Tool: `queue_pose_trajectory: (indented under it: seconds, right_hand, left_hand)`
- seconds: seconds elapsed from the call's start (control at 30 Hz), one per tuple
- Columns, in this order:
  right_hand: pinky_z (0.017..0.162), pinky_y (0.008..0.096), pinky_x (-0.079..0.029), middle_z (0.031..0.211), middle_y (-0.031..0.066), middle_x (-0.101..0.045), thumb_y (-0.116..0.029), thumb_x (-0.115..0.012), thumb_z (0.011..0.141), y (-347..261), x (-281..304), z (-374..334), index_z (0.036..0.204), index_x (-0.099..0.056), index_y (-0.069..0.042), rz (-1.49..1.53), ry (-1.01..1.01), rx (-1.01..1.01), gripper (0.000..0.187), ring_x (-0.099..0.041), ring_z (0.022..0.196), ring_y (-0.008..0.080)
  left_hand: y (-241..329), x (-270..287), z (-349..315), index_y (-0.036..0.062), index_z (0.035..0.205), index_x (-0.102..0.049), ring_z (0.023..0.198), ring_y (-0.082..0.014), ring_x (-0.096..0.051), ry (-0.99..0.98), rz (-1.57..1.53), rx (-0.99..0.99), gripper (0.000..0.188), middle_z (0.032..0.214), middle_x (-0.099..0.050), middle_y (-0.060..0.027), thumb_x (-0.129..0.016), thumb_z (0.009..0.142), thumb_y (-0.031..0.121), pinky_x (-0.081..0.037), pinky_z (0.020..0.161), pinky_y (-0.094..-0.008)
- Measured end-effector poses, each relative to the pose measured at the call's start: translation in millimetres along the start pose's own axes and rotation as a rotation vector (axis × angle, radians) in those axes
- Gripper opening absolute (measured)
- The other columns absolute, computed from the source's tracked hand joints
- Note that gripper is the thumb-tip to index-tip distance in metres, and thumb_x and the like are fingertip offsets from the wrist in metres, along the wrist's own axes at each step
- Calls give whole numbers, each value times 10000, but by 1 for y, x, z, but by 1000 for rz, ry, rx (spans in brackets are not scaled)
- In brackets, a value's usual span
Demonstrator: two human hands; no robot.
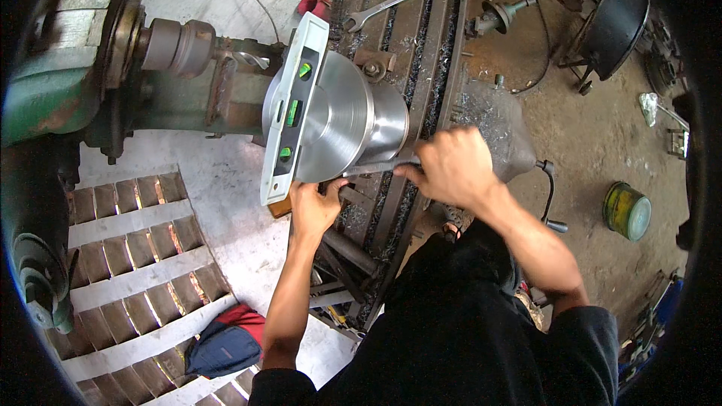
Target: The person uses a spirit level and two wrenches to align a cylindrical metal part mounted on a machine. They repeatedly tighten and loosen bolts while checking the level bubble to achieve alignment.
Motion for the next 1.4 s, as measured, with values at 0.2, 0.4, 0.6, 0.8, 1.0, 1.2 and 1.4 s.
queue_pose_trajectory:
  seconds: [0.2,0.4,0.6,0.8,1.0,1.2,1.4]
  right_hand:
    - [720,451,-575,792,161,-727,-593,-728,800,-2,6,71,801,-757,-31,-218,-202,286,563,-733,810,357]
    - [815,474,-561,912,181,-735,-647,-721,773,-9,10,107,915,-760,-8,-223,-206,458,657,-708,946,392]
    - [827,491,-554,920,181,-731,-630,-744,761,-9,0,129,929,-743,5,-160,-229,529,657,-698,959,402]
    - [824,495,-545,897,192,-728,-596,-788,726,-15,11,128,933,-733,5,-82,-83,596,638,-697,927,412]
    - [823,498,-548,904,191,-730,-572,-795,724,-12,5,128,1001,-736,-25,-86,-127,591,616,-700,931,409]
    - [832,504,-558,937,201,-737,-582,-789,733,-19,9,132,1020,-739,-21,-88,-90,628,633,-705,946,412]
    - [773,491,-583,874,211,-738,-569,-762,786,-15,14,86,887,-750,10,-196,-198,405,588,-731,884,403]
  left_hand:
    - [14,-5,-7,5,1006,-783,845,-348,-718,69,89,32,296,927,-755,-197,-856,768,164,-512,829,-417]
    - [10,-10,-7,-47,957,-764,813,-406,-712,110,29,144,285,875,-739,-231,-865,745,115,-523,783,-437]
    - [17,-8,-7,-77,887,-744,783,-420,-712,182,92,120,265,852,-718,-265,-872,717,81,-525,730,-438]
    - [14,-7,-8,-77,883,-745,750,-423,-705,192,21,132,261,817,-711,-264,-869,710,73,-520,707,-438]
    - [24,-4,-7,-69,882,-750,782,-442,-699,208,59,91,250,817,-706,-273,-858,731,99,-519,751,-457]
    - [18,-7,-10,-56,914,-764,869,-445,-690,175,68,184,278,843,-716,-266,-861,737,136,-504,839,-473]
    - [8,-13,-6,-64,964,-760,858,-381,-727,85,-4,143,275,912,-736,-247,-850,743,73,-537,815,-428]
Point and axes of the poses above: each hand's wrist, its own z-axis towards the middle knuckle, its own x-axis out of the back of the hand, y = z × x, the point moved 10 cm from there along z, towards the middle knuckle
